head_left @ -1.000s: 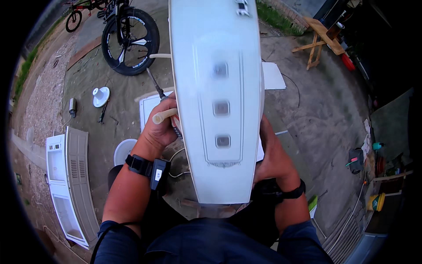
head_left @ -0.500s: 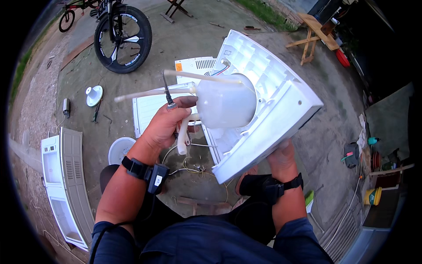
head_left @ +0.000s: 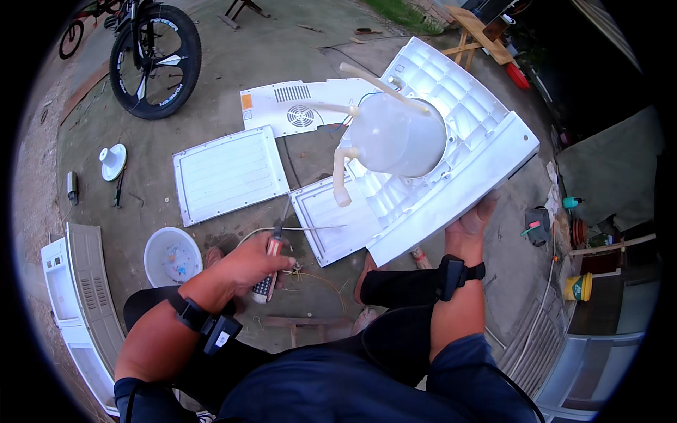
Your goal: The person disassembles a white plastic ventilator unit by using a screwdriver to remove screws and prying apart internal components.
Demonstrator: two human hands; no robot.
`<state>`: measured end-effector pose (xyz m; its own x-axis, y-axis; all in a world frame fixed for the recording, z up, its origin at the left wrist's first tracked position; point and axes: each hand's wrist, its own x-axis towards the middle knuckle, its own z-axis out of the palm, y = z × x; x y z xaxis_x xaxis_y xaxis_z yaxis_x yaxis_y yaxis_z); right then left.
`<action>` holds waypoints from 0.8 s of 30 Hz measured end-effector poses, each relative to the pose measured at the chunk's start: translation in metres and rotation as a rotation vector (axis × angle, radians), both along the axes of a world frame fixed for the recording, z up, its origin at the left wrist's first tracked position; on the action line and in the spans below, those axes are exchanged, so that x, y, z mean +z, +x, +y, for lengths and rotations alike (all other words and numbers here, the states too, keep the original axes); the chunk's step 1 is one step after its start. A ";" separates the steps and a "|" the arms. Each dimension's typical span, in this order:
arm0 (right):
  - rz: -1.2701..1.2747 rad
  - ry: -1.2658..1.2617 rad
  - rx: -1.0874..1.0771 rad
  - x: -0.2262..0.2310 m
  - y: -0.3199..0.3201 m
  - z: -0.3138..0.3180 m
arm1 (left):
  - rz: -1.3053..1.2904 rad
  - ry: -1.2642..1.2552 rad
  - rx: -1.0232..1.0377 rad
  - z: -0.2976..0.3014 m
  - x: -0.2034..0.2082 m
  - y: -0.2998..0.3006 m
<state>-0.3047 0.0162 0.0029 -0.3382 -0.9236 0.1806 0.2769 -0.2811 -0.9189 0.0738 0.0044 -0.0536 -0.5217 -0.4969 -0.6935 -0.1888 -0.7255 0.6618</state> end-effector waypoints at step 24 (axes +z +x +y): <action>-0.017 -0.020 0.079 -0.021 -0.047 0.018 | -0.084 -1.242 -0.059 -0.007 0.114 0.024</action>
<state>-0.3521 0.0340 -0.0179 -0.2677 -0.9438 0.1937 0.3144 -0.2756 -0.9084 0.0974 -0.0027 0.0608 -0.5425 -0.8168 0.1962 -0.2748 0.3933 0.8774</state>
